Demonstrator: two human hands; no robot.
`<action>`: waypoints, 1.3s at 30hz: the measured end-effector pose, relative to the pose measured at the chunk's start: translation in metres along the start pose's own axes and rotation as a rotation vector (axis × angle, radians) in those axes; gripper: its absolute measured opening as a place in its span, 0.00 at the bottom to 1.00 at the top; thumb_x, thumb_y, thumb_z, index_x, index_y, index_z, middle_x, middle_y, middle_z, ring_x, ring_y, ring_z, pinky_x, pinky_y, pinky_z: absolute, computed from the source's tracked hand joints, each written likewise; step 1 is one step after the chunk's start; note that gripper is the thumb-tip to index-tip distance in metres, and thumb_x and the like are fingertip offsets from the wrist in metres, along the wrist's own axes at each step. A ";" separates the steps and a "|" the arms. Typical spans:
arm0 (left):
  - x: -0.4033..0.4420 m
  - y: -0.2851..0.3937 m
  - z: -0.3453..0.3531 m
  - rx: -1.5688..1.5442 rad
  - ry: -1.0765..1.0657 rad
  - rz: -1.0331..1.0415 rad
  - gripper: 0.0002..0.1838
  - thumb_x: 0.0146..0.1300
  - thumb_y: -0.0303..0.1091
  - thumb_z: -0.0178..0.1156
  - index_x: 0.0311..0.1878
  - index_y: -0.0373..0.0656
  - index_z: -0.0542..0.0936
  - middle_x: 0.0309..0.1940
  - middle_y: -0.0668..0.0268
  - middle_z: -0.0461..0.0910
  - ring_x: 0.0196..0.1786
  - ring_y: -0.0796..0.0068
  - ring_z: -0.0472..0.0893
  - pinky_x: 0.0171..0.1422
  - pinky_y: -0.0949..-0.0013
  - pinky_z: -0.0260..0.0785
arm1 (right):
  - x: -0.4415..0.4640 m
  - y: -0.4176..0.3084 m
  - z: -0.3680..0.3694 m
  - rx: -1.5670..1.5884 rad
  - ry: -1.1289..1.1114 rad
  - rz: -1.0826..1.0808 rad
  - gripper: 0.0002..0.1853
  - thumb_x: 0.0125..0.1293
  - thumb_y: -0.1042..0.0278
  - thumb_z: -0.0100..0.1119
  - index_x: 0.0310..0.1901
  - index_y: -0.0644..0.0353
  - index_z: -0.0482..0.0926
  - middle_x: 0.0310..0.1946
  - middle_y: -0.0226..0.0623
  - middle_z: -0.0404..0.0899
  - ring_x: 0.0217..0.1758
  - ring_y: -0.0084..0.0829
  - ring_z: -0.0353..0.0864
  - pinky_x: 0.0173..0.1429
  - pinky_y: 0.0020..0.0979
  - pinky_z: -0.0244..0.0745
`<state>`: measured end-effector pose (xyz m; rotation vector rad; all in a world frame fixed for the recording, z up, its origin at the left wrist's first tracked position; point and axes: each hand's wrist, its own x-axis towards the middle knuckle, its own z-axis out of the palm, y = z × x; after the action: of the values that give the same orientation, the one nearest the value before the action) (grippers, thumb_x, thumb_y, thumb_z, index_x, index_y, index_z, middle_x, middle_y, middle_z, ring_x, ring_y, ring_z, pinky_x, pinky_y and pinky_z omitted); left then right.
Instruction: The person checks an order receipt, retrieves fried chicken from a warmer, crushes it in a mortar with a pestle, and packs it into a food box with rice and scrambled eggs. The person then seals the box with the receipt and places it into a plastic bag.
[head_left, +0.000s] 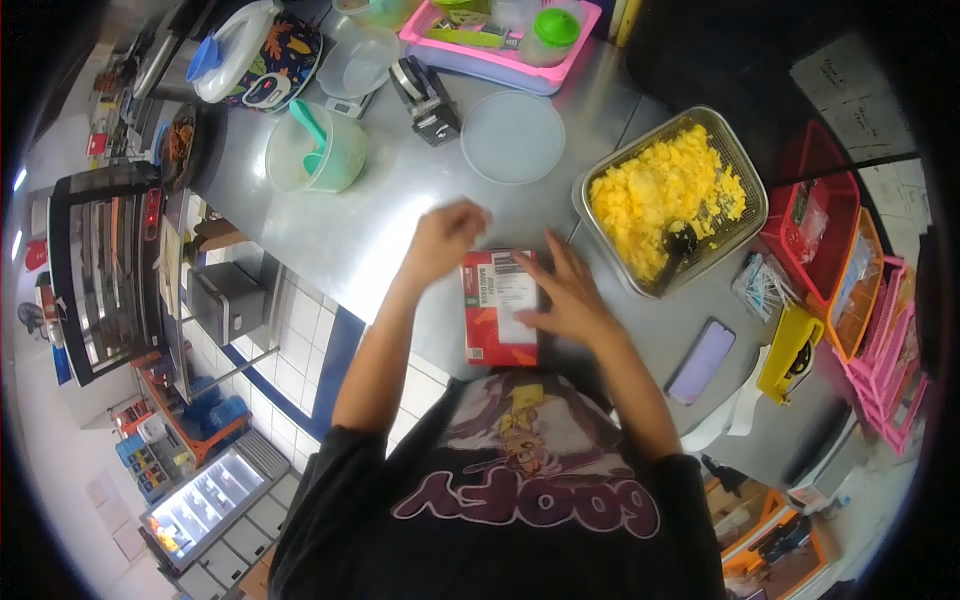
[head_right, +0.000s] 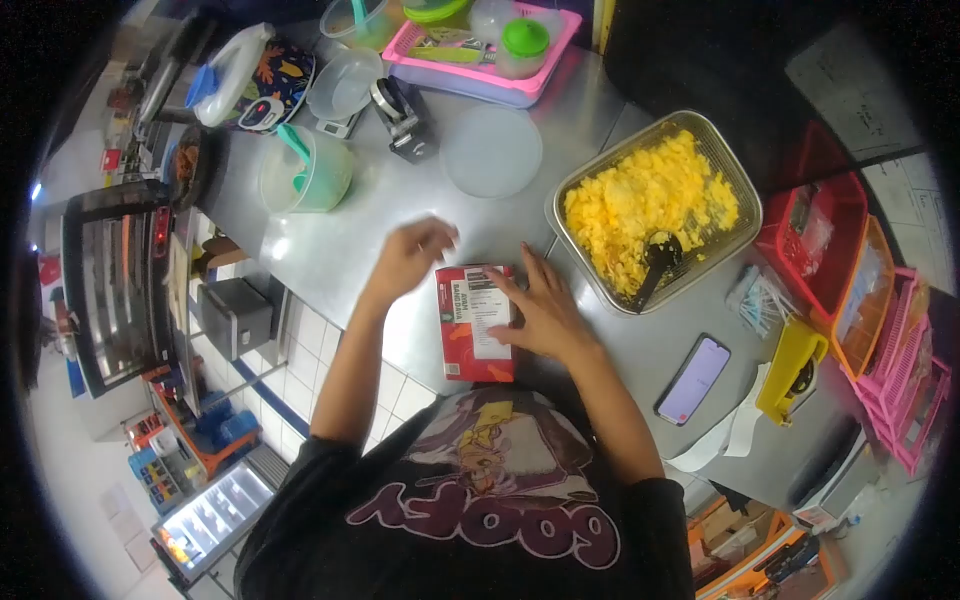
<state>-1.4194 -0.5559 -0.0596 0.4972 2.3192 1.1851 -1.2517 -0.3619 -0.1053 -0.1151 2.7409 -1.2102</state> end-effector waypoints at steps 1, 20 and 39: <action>-0.015 0.018 0.007 -0.025 -0.081 -0.060 0.11 0.68 0.32 0.57 0.40 0.34 0.85 0.26 0.68 0.83 0.28 0.76 0.79 0.36 0.71 0.73 | 0.001 0.001 0.001 -0.007 -0.003 -0.020 0.48 0.50 0.47 0.75 0.75 0.32 0.63 0.77 0.60 0.47 0.79 0.60 0.49 0.79 0.54 0.51; 0.044 0.012 -0.043 -0.521 0.459 -0.430 0.28 0.66 0.51 0.64 0.58 0.39 0.72 0.49 0.60 0.77 0.43 0.63 0.79 0.39 0.67 0.76 | 0.001 -0.002 0.000 -0.018 -0.038 -0.019 0.52 0.51 0.44 0.75 0.77 0.39 0.59 0.78 0.59 0.47 0.80 0.59 0.48 0.79 0.53 0.51; 0.102 -0.075 -0.011 0.367 0.739 -0.165 0.11 0.58 0.37 0.65 0.35 0.37 0.86 0.34 0.53 0.85 0.34 0.56 0.84 0.38 0.59 0.75 | -0.011 -0.006 0.008 0.080 0.149 -0.167 0.23 0.54 0.57 0.75 0.54 0.40 0.84 0.76 0.56 0.52 0.77 0.60 0.54 0.78 0.51 0.56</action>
<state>-1.5161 -0.5518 -0.1417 -0.0473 3.1596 0.9630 -1.2395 -0.3703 -0.1053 -0.2593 2.8525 -1.4243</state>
